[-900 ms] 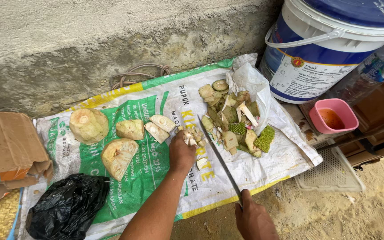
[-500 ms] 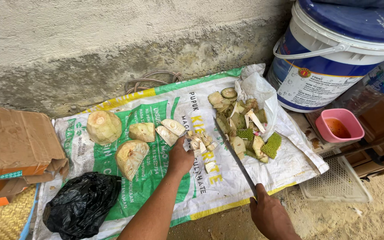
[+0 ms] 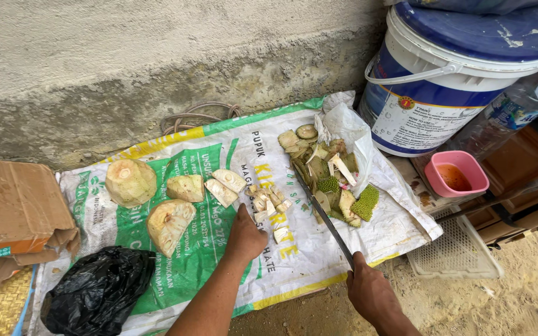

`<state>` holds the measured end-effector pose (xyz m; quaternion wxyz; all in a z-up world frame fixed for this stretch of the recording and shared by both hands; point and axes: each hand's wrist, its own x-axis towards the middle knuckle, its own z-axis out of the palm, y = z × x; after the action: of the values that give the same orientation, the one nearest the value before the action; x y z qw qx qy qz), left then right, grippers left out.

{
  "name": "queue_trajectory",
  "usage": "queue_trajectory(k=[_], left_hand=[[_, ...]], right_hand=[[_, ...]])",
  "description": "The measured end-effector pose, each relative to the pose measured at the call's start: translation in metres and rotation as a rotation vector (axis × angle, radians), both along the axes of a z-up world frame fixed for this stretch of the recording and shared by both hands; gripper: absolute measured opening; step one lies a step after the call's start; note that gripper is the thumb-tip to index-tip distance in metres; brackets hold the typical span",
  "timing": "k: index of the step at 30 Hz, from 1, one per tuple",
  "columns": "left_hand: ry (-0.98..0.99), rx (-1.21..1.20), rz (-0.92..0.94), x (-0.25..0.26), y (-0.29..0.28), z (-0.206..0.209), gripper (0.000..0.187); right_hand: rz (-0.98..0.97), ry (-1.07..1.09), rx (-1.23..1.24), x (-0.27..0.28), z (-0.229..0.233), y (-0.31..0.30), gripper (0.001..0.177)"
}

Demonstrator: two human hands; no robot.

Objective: The person cuts a jackfruit into small pieces on a plastic sack using a knife, moving the cut pieces into a pile.

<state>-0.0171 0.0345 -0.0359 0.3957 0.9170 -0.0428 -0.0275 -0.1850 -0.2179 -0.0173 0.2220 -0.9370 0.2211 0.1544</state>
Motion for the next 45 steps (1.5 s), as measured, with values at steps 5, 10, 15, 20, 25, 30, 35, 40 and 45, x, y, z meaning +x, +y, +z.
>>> queue_trajectory(k=[5, 10, 15, 20, 25, 30, 35, 40, 45], left_hand=[[0.12, 0.053, 0.001, 0.0, -0.005, 0.016, 0.1], [0.213, 0.067, 0.041, -0.001, -0.006, 0.038, 0.1], [0.267, 0.091, 0.067, 0.001, -0.007, 0.043, 0.103], [0.227, 0.081, 0.063, 0.003, -0.01, 0.039, 0.104], [0.223, 0.061, 0.089, 0.001, -0.007, 0.04, 0.099], [0.232, -0.037, 0.102, -0.003, -0.007, 0.048, 0.092], [0.268, 0.038, 0.111, -0.002, -0.006, 0.048, 0.097], [0.262, 0.04, 0.1, -0.001, -0.002, 0.046, 0.099], [0.273, 0.05, 0.071, -0.001, -0.001, 0.043, 0.098]], right_hand=[[-0.01, 0.04, 0.063, 0.006, -0.003, -0.019, 0.027], [-0.026, -0.04, -0.016, 0.017, -0.008, -0.041, 0.026], [-0.05, 0.012, 0.036, 0.015, -0.001, -0.045, 0.023], [0.029, -0.241, 0.019, 0.018, 0.011, -0.018, 0.028], [0.048, -0.169, 0.137, 0.065, 0.037, 0.015, 0.024], [0.085, -0.254, 0.1, 0.088, 0.031, 0.036, 0.029], [-0.133, -0.211, 0.321, 0.061, 0.046, 0.064, 0.033], [-0.254, -0.079, 0.561, 0.053, 0.069, 0.089, 0.031], [-0.081, -0.128, 0.277, 0.075, 0.042, 0.065, 0.029]])
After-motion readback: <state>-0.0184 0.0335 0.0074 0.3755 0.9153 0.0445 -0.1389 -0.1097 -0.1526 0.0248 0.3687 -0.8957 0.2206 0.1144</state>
